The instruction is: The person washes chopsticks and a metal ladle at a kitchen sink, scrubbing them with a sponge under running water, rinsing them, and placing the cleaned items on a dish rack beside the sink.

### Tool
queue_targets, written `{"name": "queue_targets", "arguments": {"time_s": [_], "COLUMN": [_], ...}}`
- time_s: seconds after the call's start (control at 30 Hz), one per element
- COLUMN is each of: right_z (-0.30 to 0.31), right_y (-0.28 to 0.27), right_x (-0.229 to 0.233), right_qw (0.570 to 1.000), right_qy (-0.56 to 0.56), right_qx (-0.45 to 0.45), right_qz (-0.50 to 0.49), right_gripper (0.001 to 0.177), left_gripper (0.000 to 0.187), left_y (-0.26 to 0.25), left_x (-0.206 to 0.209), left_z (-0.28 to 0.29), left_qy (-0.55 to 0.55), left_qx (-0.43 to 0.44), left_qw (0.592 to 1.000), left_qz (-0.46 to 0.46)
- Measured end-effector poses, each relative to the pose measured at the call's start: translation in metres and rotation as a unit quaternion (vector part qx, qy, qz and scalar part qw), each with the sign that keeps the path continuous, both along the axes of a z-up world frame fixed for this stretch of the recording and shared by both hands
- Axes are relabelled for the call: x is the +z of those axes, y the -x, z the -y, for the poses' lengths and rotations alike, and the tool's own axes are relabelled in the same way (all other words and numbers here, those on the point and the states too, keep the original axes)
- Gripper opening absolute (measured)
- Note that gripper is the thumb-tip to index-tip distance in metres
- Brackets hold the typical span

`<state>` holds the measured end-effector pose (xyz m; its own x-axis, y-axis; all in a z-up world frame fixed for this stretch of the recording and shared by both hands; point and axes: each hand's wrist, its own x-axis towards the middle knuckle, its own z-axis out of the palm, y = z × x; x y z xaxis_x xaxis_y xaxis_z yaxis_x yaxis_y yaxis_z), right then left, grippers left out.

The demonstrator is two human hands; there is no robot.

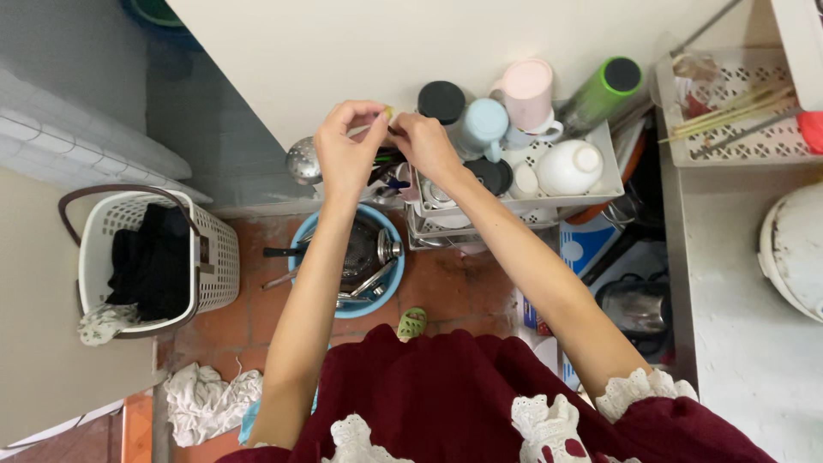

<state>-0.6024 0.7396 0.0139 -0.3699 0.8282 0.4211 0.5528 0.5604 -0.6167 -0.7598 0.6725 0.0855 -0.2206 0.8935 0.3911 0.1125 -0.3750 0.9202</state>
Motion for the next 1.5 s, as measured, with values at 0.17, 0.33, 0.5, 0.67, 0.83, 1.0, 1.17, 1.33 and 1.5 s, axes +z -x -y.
{"name": "queue_targets", "arguments": {"time_s": [0.17, 0.33, 0.5, 0.67, 0.83, 1.0, 1.17, 1.33, 1.5], "right_z": [-0.026, -0.03, -0.016, 0.007, 0.037, 0.092, 0.182, 0.298, 0.413], "right_y": [0.022, 0.023, 0.016, -0.01, -0.054, -0.127, -0.214, -0.284, -0.323], "right_x": [-0.053, -0.076, -0.066, -0.043, -0.029, -0.019, -0.014, -0.004, 0.006], "right_qw": [0.997, 0.989, 0.992, 0.993, 0.985, 0.932, 0.845, 0.756, 0.69], "right_qy": [0.053, 0.086, 0.071, 0.106, 0.105, 0.147, 0.156, 0.095, 0.026], "right_qx": [-0.011, -0.014, -0.027, -0.04, -0.107, -0.239, -0.389, -0.525, -0.598], "right_qz": [0.063, 0.123, 0.105, 0.042, -0.091, -0.228, -0.332, -0.378, -0.408], "right_gripper": [0.013, 0.018, 0.019, 0.021, 0.021, 0.022, 0.022, 0.022, 0.023], "left_gripper": [0.011, 0.013, 0.015, 0.012, 0.016, 0.022, 0.023, 0.023, 0.02], "left_y": [0.017, 0.02, 0.017, 0.005, -0.047, -0.131, -0.224, -0.314, -0.387], "left_x": [-0.044, -0.083, -0.102, -0.09, -0.067, -0.056, -0.057, -0.049, -0.035], "left_z": [-0.012, -0.022, -0.03, -0.027, -0.009, 0.011, 0.051, 0.111, 0.197], "left_qy": [0.084, 0.139, 0.187, 0.078, -0.007, 0.058, 0.104, 0.105, 0.064], "left_qx": [0.039, 0.079, 0.125, 0.195, 0.117, -0.062, -0.215, -0.364, -0.48], "left_qw": [0.995, 0.98, 0.959, 0.923, 0.962, 0.992, 0.97, 0.924, 0.873], "left_qz": [-0.046, -0.115, -0.172, -0.323, -0.246, -0.096, -0.053, -0.054, -0.06]}}
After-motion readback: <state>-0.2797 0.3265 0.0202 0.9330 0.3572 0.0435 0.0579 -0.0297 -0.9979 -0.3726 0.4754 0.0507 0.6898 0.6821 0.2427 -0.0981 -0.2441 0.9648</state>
